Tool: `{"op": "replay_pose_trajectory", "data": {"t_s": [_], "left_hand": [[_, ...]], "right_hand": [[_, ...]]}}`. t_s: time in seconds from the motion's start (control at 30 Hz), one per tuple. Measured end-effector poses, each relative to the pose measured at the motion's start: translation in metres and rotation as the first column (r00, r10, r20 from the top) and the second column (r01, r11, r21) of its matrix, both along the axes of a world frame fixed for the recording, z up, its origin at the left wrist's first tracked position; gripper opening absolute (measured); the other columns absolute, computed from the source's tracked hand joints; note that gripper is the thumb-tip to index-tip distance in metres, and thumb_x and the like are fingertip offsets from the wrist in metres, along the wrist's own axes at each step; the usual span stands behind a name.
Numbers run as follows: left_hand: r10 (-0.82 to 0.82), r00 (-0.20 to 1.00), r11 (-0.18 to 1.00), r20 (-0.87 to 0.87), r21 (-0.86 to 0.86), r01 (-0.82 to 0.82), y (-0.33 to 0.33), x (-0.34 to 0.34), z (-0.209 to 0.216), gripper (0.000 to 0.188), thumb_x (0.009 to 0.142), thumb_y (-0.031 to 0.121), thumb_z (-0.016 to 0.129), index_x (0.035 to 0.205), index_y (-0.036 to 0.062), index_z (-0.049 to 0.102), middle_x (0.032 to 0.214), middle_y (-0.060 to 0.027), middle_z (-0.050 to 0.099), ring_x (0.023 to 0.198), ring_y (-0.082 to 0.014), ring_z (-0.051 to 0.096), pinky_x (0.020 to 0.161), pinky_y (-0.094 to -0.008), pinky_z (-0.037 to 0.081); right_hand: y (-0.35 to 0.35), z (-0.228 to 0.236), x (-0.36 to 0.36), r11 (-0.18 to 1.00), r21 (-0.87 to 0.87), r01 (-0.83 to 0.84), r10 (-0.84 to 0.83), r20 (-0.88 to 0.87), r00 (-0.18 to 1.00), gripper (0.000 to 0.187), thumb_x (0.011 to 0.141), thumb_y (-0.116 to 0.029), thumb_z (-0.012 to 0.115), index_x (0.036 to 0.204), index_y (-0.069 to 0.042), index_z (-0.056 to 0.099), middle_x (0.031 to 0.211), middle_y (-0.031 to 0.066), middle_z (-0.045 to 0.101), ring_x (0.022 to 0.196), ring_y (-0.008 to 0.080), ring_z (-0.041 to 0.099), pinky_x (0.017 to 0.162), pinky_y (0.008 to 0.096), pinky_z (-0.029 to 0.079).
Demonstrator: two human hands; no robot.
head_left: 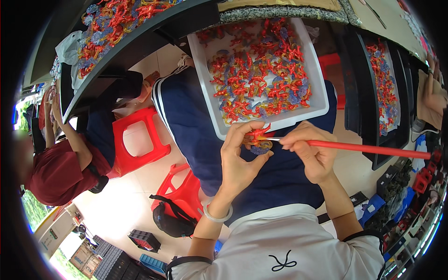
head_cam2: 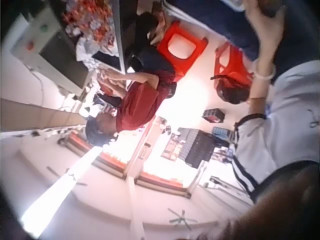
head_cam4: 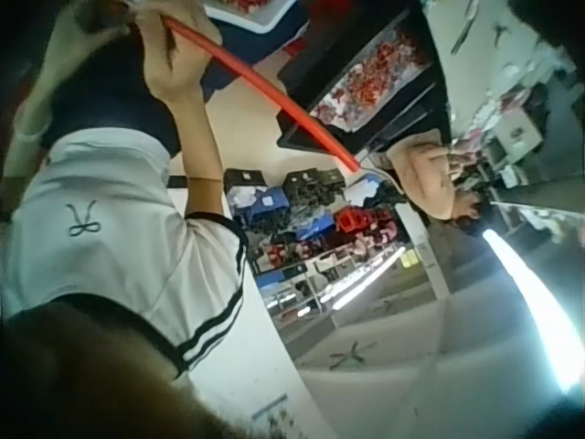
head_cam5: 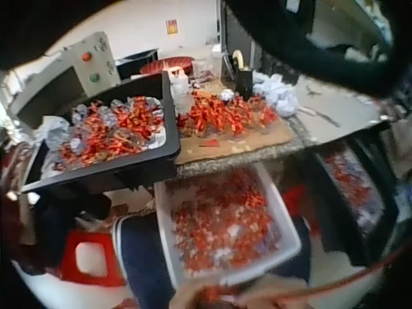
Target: Apply liquid or paint with a brush to small plastic toy figurines as part of a factory assembly line.
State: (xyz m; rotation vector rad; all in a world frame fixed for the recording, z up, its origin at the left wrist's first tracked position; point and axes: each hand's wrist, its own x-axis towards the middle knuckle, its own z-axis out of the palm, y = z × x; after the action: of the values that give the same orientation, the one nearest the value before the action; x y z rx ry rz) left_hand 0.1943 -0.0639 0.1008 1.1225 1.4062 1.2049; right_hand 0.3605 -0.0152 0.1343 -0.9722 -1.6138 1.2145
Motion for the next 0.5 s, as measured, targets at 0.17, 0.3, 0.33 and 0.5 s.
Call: {"op": "replay_pose_trajectory", "data": {"t_s": [0.17,0.3,0.33,0.5], "left_hand": [[0.000,0.998,1.000,-0.068,0.014,0.001,0.0003,-0.0009,-0.0008,0.058,0.059,-0.011,0.077,0.112,0.0066,0.061,0.100,-0.0045,0.055,0.082,-0.0130,0.054,0.066,-0.0251,0.042],[-0.006,1.000,1.000,-0.019,-0.006,0.005,-0.0007,-0.0009,-0.0014,0.058,0.060,-0.012,0.075,0.113,0.0064,0.061,0.102,-0.0052,0.054,0.085,-0.0133,0.055,0.069,-0.0251,0.044],[-0.005,1.000,1.000,-0.020,-0.005,0.004,-0.0007,-0.0002,-0.0016,0.058,0.060,-0.012,0.075,0.113,0.0064,0.061,0.102,-0.0052,0.054,0.085,-0.0133,0.055,0.069,-0.0251,0.044],[-0.018,0.999,1.000,0.049,-0.009,0.018,-0.0003,0.0005,-0.0005,0.058,0.063,-0.014,0.073,0.115,0.0054,0.060,0.108,-0.0059,0.051,0.093,-0.0132,0.056,0.076,-0.0231,0.046]], "right_hand": [[0.0046,-0.0042,0.0065,0.986,0.162,-0.050,0.021,0.177,0.984,0.017,0.090,-0.014,0.060,0.084,0.001,0.066,0.068,0.0070,0.063,0.059,0.0159,0.054,0.059,0.0276,0.041],[0.0027,-0.0061,0.0003,0.988,0.131,-0.084,0.069,0.114,0.991,0.015,0.089,-0.012,0.060,0.085,0.001,0.066,0.066,0.0073,0.063,0.057,0.0167,0.054,0.058,0.0277,0.040],[0.0039,-0.0066,0.0022,0.988,0.132,-0.085,0.070,0.113,0.991,0.015,0.089,-0.012,0.060,0.085,0.001,0.066,0.066,0.0073,0.063,0.057,0.0167,0.054,0.058,0.0277,0.040],[0.0007,-0.0023,0.0001,0.995,0.095,0.005,-0.019,0.140,0.990,0.016,0.086,-0.010,0.060,0.077,0.001,0.066,0.065,0.0079,0.063,0.057,0.0162,0.053,0.057,0.0291,0.040]]}}
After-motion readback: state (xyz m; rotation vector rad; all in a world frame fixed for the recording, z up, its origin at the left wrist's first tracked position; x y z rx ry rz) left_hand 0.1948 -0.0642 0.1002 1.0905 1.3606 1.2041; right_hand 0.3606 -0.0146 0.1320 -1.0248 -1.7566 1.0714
